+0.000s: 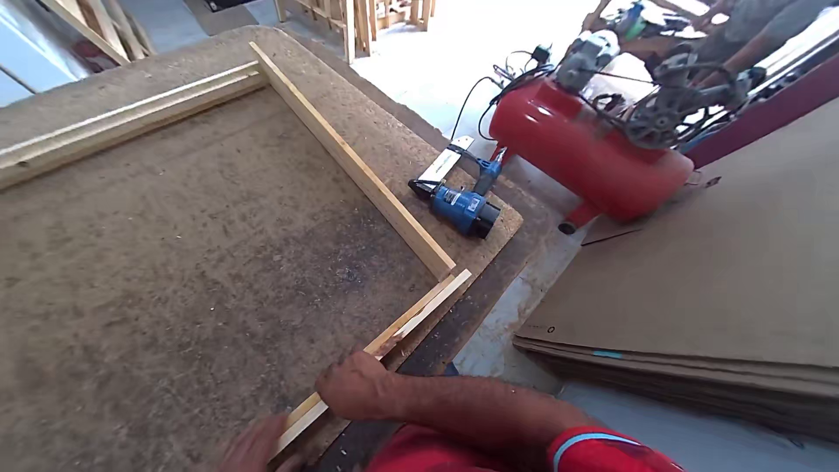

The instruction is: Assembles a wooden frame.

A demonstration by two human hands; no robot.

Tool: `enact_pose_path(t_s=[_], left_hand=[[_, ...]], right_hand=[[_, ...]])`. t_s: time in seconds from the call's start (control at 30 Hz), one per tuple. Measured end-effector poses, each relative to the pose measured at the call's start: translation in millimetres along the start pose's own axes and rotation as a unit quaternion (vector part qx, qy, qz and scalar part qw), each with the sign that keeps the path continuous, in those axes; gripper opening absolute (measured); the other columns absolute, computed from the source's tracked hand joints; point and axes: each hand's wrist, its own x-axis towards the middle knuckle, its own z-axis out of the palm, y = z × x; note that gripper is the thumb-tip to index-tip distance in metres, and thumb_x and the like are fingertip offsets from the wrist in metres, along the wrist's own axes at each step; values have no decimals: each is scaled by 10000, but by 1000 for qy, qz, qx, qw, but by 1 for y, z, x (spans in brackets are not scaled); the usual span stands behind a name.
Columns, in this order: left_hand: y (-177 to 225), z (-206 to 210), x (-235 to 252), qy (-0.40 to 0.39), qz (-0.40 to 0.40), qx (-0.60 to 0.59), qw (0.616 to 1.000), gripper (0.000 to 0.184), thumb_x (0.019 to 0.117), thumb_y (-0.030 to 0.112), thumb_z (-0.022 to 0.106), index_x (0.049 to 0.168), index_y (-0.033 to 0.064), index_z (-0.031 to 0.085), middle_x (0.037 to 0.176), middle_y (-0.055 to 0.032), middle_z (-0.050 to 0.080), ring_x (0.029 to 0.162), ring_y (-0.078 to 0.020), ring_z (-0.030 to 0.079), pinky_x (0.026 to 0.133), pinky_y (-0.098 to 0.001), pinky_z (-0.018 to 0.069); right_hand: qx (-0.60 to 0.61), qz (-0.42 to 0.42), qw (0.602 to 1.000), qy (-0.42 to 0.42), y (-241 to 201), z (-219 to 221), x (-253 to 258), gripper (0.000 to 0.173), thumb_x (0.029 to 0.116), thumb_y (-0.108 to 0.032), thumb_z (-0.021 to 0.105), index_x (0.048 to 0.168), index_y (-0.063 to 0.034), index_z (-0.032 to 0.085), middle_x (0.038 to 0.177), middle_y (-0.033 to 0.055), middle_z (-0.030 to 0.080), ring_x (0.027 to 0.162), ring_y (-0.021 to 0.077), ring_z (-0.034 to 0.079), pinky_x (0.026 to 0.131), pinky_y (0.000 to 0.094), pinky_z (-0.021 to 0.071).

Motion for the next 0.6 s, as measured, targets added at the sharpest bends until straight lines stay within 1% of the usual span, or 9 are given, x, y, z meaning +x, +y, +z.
enact_pose_path(t_s=[0.1,0.13,0.2,0.23,0.3,0.33,0.43,0.5,0.6], left_hand=[[55,17,44,2,-39,3,999,670,877,425,780,1400,43,605,1254,-227,689,1165,-426,666,999,-633,519],[63,18,52,-6,-64,7,998,633,881,403,776,1388,58,619,1229,-228,697,1142,-434,671,973,-637,528],[68,22,63,-25,-107,19,994,589,881,412,772,1370,109,645,1223,-195,705,1134,-415,677,956,-629,538],[71,23,67,-34,-125,25,991,589,877,429,776,1370,132,649,1232,-179,707,1141,-404,677,958,-629,537],[81,23,74,-45,-148,38,987,601,871,412,787,1395,161,638,1249,-150,713,1157,-383,680,965,-619,539],[85,23,78,-47,-152,47,986,596,874,385,784,1410,179,627,1255,-135,713,1164,-370,679,970,-611,540],[92,26,83,-33,-134,62,989,543,872,286,786,1391,218,641,1204,-128,728,1114,-365,699,916,-615,559],[90,26,82,-29,-125,61,990,527,884,267,768,1394,251,636,1202,-116,729,1107,-363,699,913,-610,556],[83,29,83,-11,-116,67,991,508,875,241,776,1369,232,658,1177,-113,740,1081,-362,710,914,-606,556]], right_hand=[[49,-24,993,102,36,-42,-49,403,986,-427,639,1238,-113,655,1242,125,660,1176,334,622,982,556,502],[65,4,982,175,59,-60,-69,413,989,-441,630,1253,-127,670,1266,104,671,1195,303,629,1009,529,502],[54,117,938,323,122,-81,-96,436,968,-461,657,1234,-118,699,1251,87,702,1149,263,675,964,477,559],[56,188,918,345,158,-90,-102,511,936,-494,689,1255,-94,690,1257,112,698,1137,286,682,941,492,573],[132,299,915,235,224,-106,-106,716,896,-583,703,1388,-75,592,1317,164,642,1166,351,644,951,573,541],[167,307,920,174,250,-108,-102,716,896,-592,696,1395,-92,580,1249,160,666,1093,349,674,897,592,560],[219,241,940,96,283,-108,-92,368,947,-419,649,1164,-123,684,911,104,709,833,281,708,722,545,578],[209,237,944,97,291,-118,-95,240,934,-309,664,1024,-89,697,845,124,685,790,303,692,690,566,563],[178,276,935,130,319,-127,-110,185,911,-254,677,973,-82,699,839,137,685,794,328,691,687,594,557]])
